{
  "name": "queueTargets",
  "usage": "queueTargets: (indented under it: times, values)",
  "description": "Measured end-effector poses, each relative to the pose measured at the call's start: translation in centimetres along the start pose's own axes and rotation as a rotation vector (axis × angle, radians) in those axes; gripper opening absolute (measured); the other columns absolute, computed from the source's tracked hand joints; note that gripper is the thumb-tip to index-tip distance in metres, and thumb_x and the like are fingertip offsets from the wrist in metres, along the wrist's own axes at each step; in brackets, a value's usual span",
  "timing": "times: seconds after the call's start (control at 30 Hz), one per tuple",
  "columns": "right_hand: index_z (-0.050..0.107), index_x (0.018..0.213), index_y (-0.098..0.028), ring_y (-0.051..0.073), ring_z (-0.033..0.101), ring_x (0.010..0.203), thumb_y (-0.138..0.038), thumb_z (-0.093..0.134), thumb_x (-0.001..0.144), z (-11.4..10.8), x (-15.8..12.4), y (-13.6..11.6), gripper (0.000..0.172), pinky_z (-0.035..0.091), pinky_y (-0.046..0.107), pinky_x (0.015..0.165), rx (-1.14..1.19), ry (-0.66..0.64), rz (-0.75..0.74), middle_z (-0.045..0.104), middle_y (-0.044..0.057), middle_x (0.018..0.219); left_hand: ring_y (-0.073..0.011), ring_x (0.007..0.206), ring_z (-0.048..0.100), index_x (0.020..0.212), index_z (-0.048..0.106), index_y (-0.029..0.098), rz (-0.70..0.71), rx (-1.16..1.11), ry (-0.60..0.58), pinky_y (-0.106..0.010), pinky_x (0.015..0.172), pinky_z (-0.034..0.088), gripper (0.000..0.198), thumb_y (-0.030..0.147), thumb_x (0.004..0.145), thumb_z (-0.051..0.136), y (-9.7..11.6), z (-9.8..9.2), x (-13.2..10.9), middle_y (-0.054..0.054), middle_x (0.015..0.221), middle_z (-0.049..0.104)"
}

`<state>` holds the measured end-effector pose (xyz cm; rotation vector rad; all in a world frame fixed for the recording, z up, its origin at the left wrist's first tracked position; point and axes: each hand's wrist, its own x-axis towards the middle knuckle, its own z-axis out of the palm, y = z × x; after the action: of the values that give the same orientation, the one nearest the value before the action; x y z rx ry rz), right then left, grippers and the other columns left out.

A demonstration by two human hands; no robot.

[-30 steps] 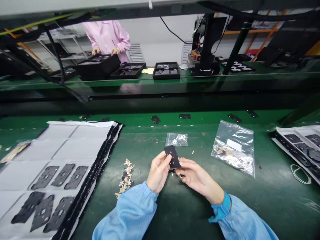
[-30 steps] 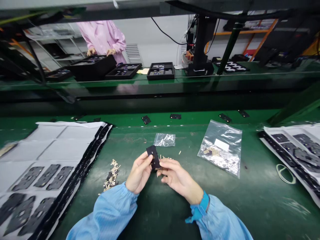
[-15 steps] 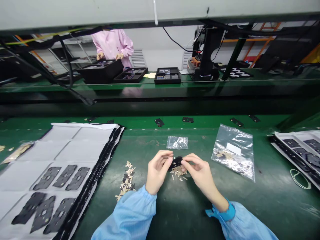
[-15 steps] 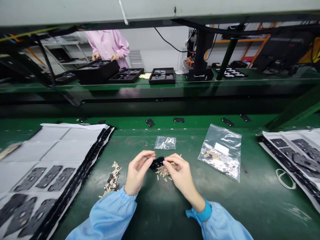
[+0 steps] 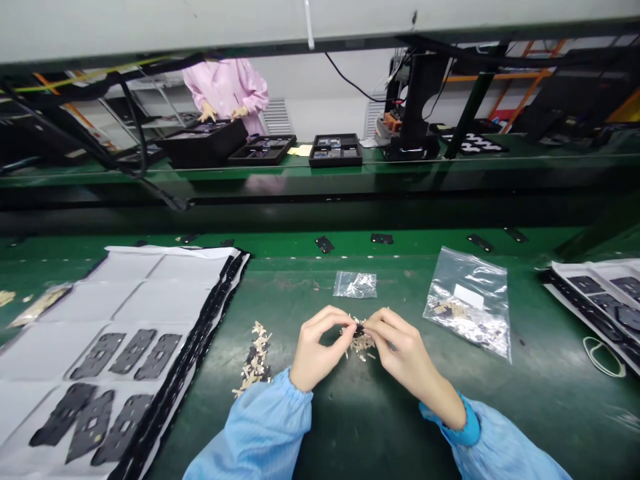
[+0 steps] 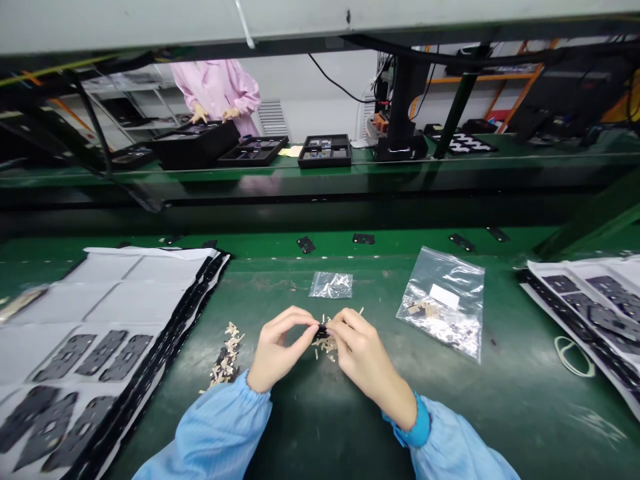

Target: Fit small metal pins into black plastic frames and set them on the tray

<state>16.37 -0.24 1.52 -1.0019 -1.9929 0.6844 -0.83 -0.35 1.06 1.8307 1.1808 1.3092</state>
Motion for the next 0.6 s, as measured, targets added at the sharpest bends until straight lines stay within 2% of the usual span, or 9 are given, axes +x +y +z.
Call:
queueTargets:
  times: [0.27,0.37,0.47,0.53,0.6]
  values:
    - [0.059,0.093,-0.015,0.018,0.049,0.078,-0.006,0.037,0.090,0.3,-0.3,0.4,0.024,0.043,0.033,0.074,-0.220,-0.085,-0.061,0.052,0.007,0.082,-0.0154,0.079,0.057,0.085,0.063,0.017,0.099,0.123,-0.030,-0.029,0.073,0.046,0.011,0.009,0.080,0.058,0.1,0.1,-0.2,-0.004,0.080,0.061]
    - [0.059,0.089,-0.016,0.019,0.049,0.076,-0.008,0.037,0.091,0.5,-0.1,0.2,0.023,0.043,0.033,0.072,-0.221,-0.096,-0.064,0.052,0.007,0.081,-0.0162,0.081,0.056,0.088,0.062,0.017,0.111,0.161,-0.049,-0.030,0.073,0.046,0.012,0.010,0.082,0.055,-0.2,0.4,-0.5,-0.005,0.082,0.060]
    - [0.060,0.086,-0.017,0.017,0.050,0.072,-0.011,0.039,0.091,0.6,0.2,-0.1,0.022,0.043,0.030,0.066,-0.172,-0.065,-0.048,0.053,0.005,0.078,-0.0178,0.084,0.056,0.092,0.061,0.019,0.115,0.233,-0.019,-0.034,0.077,0.045,0.014,0.011,0.084,0.053,-0.5,0.7,-0.9,-0.005,0.086,0.060]
    - [0.060,0.085,-0.018,0.016,0.051,0.067,-0.013,0.041,0.092,0.4,0.9,0.1,0.021,0.043,0.027,0.061,-0.154,-0.047,-0.026,0.052,0.004,0.076,-0.0212,0.097,0.054,0.102,0.061,0.022,0.104,0.307,0.013,-0.039,0.086,0.042,0.021,0.013,0.084,0.052,-0.4,1.0,-1.0,-0.008,0.101,0.059]
    - [0.059,0.086,-0.019,0.015,0.053,0.066,-0.015,0.040,0.093,0.0,2.6,0.8,0.021,0.044,0.026,0.061,-0.209,-0.036,-0.025,0.053,0.004,0.077,-0.0261,0.117,0.043,0.120,0.053,0.024,0.071,0.380,0.020,-0.045,0.096,0.035,0.036,0.016,0.085,0.052,-0.2,1.2,-1.1,-0.012,0.126,0.047]
